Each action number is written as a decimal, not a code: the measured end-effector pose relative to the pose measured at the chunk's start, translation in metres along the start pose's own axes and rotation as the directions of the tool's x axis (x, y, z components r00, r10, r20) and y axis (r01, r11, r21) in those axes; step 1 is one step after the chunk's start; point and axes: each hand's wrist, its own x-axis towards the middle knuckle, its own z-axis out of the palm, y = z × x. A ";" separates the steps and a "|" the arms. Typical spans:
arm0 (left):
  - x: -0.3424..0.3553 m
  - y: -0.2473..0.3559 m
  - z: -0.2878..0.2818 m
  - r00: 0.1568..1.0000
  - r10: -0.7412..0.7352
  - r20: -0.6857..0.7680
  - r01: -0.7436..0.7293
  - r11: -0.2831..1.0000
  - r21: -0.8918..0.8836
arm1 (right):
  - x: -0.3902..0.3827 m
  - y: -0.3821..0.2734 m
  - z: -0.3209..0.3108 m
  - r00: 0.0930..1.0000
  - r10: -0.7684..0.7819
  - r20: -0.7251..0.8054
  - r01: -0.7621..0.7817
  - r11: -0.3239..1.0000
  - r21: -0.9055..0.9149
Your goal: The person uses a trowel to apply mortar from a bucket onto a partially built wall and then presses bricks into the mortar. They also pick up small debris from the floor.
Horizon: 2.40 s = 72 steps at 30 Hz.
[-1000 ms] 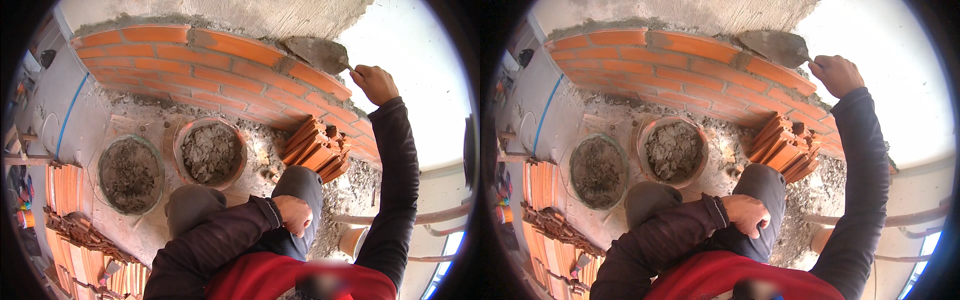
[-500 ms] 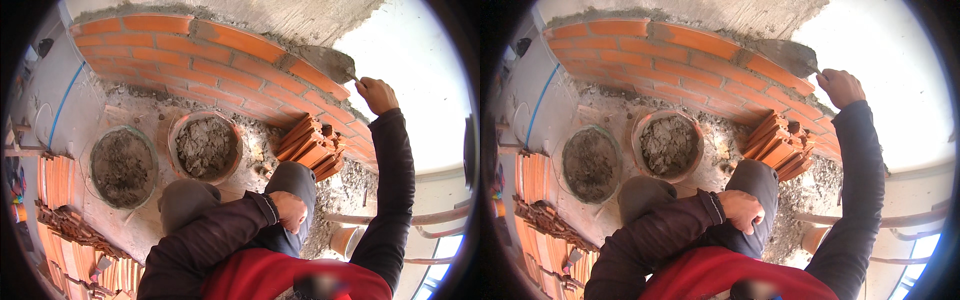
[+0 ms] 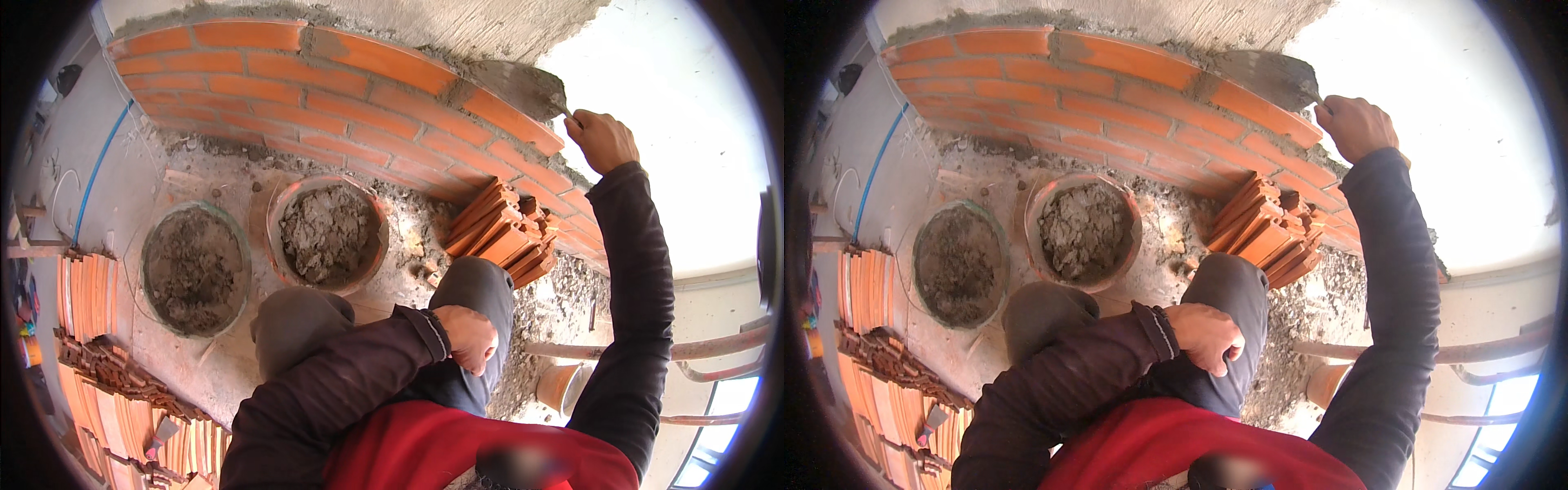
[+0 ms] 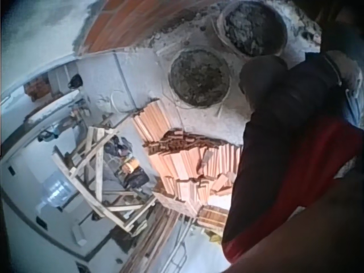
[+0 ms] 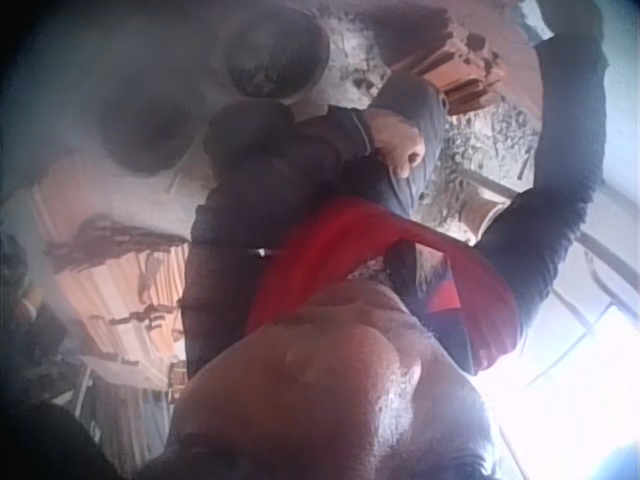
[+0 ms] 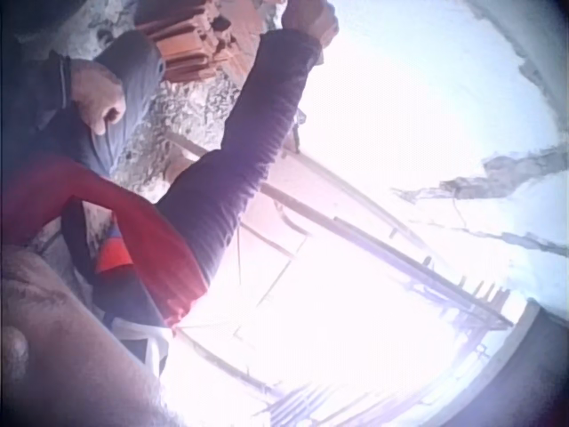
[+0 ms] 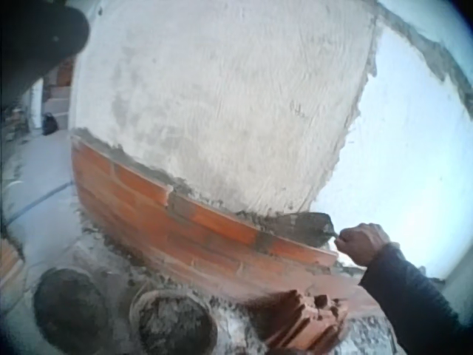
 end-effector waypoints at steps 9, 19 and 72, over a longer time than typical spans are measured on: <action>-0.006 0.003 -0.002 1.000 -0.006 -0.011 0.006 1.000 0.013 | -0.015 0.046 0.034 0.995 0.097 0.008 -0.097 0.995 -0.007; -0.006 0.006 -0.004 1.000 0.015 -0.001 -0.015 1.000 0.007 | -0.020 0.107 0.062 0.986 0.165 -0.015 -0.165 0.986 0.035; -0.046 0.070 0.001 0.877 0.457 -0.145 -0.453 0.889 0.063 | -0.093 -0.082 0.191 1.000 0.017 -0.019 0.010 0.425 0.905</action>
